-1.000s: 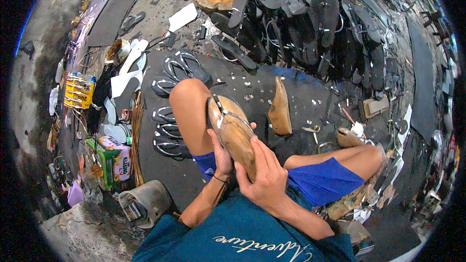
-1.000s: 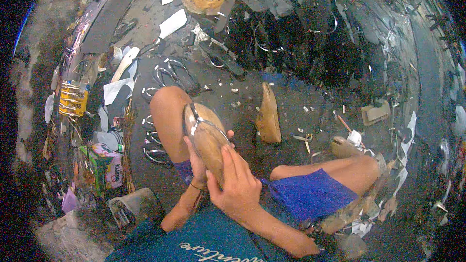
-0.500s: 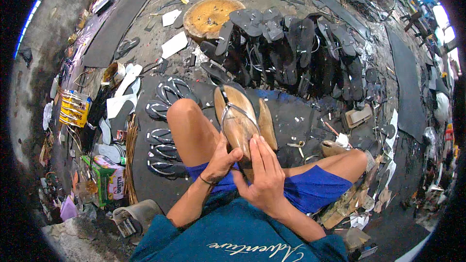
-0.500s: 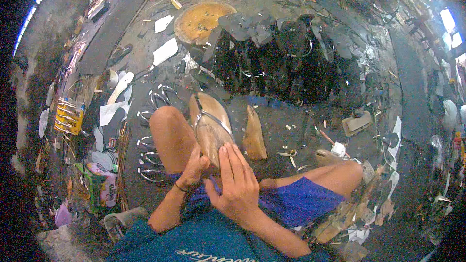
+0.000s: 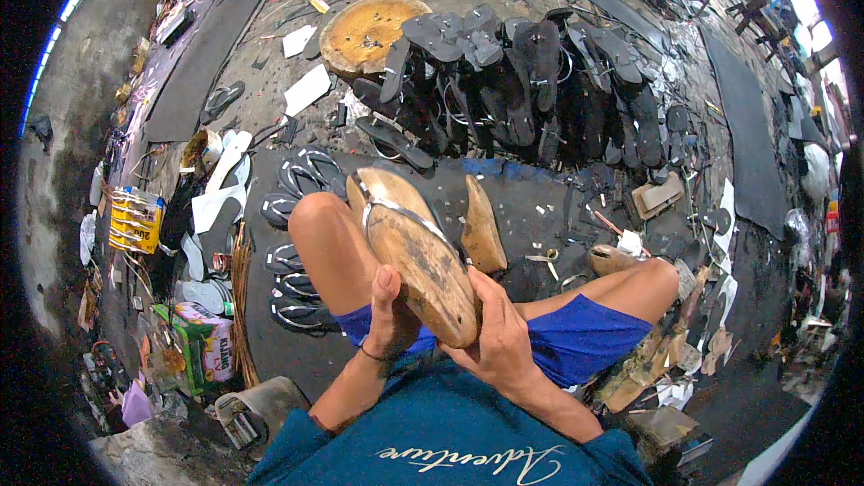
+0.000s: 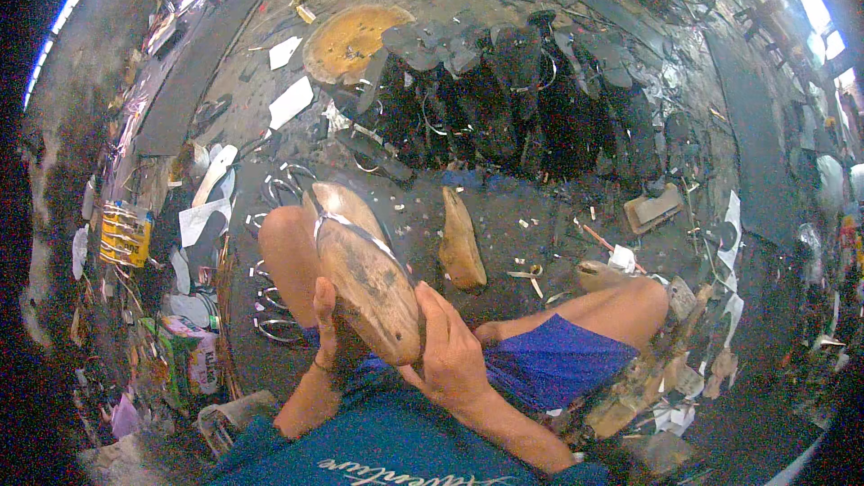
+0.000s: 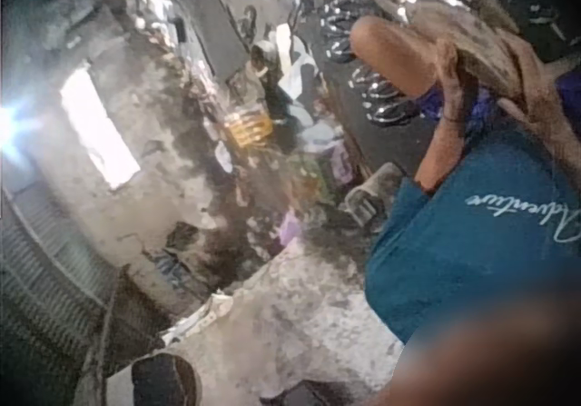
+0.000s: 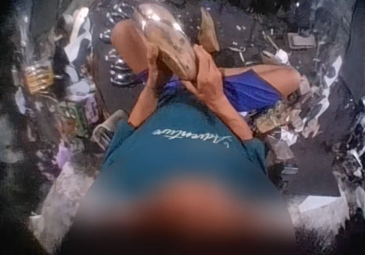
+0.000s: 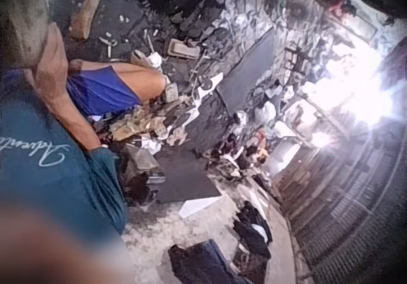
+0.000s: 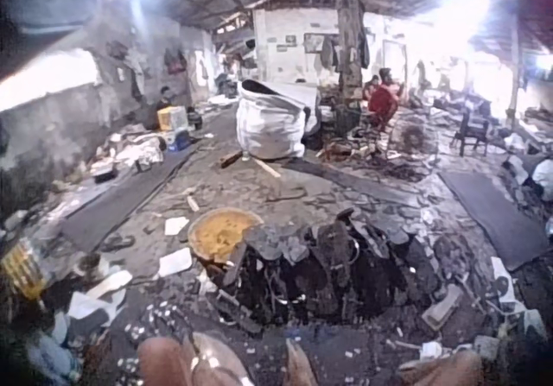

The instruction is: The person sits on the floor and repeatedly presses a black flip-flop sole onto a wooden shoe last, then removes it and repeats the process. The person handles multiple flip-flops and lasts, turning them over and repositioning them during the cycle.

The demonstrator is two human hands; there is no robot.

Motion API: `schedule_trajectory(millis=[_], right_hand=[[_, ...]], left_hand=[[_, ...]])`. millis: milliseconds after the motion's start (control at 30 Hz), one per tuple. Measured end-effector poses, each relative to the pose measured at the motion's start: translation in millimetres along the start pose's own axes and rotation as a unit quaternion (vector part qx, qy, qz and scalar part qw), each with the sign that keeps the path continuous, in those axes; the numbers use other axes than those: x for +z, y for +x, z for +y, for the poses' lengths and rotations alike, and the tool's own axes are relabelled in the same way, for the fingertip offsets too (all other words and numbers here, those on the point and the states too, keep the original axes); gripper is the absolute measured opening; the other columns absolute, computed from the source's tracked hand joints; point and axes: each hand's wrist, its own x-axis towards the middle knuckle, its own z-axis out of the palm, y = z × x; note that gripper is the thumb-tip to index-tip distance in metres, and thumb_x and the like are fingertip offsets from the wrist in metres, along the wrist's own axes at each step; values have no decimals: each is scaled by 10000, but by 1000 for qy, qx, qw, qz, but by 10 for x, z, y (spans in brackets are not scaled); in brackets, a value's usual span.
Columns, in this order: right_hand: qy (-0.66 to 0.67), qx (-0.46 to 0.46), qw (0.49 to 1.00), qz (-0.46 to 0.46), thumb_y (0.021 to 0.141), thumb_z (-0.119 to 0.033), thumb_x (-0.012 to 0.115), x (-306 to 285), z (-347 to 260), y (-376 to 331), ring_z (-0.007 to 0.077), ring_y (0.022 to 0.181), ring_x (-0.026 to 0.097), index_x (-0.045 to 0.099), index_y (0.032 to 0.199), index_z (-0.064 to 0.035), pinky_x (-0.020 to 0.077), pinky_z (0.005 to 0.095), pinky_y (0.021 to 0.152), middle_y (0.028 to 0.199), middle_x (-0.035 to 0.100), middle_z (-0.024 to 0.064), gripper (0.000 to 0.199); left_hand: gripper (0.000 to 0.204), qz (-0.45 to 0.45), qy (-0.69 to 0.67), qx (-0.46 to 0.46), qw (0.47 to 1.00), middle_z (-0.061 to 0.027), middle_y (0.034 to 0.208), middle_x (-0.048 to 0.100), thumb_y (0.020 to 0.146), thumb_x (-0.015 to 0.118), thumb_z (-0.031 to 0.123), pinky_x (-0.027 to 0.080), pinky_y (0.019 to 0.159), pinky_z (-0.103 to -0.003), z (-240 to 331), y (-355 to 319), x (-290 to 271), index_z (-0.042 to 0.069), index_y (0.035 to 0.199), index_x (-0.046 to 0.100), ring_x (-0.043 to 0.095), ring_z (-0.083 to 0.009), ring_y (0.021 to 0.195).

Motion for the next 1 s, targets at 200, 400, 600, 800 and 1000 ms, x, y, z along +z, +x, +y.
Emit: schedule_trajectory(millis=[200, 400, 600, 800, 1000], right_hand=[[254, 74, 964, -40, 783, -204, 828, 59, 214, -304, 328, 1318, 510, 361, 1434, 52, 433, 397, 1090, 1414, 492, 218, 841], [481, 334, 806, -88, 1073, -236, 448, 46, 58, -620, 102, 969, 547, 602, 1206, -13, 459, 276, 861, 1015, 640, 7, 303], [594, 297, 729, -167, 1052, -381, 483, -79, 140, -831, 87, 864, 541, 627, 1097, -33, 458, 286, 803, 921, 613, -33, 379], [624, 285, 686, -242, 1007, -397, 568, 51, 240, -634, 132, 1083, 534, 592, 1219, -40, 428, 321, 974, 1130, 609, 27, 416], [632, 204, 747, -27, 785, -415, 855, -63, 208, -352, 274, 1367, 445, 338, 1498, 26, 333, 414, 1154, 1449, 487, 163, 985]], left_hand=[[971, -14, 47, -91, 995, -143, 1378, 538, 825, 690, 652, 433, 1097, -447, 143, -166, -62, 19, 1473, 340, 546, -283, 1276], [1406, -109, 62, -123, 984, -161, 1466, 413, 561, 878, 676, 382, 1127, -426, 128, -579, -34, -18, 1537, 141, 458, -267, 1337], [1430, -47, 4, -165, 985, -173, 1464, 395, 532, 916, 587, 356, 1139, -451, 219, -901, 82, 9, 1551, 96, 422, -310, 1365], [1380, -57, -3, -170, 984, -174, 1443, 418, 555, 929, 561, 399, 1107, -465, 216, -900, 161, 20, 1535, 122, 464, -319, 1329], [1306, 67, 113, 1, 991, -175, 1412, 444, 593, 938, 536, 461, 1054, -474, 223, -477, 322, 33, 1508, 155, 521, -322, 1274]])
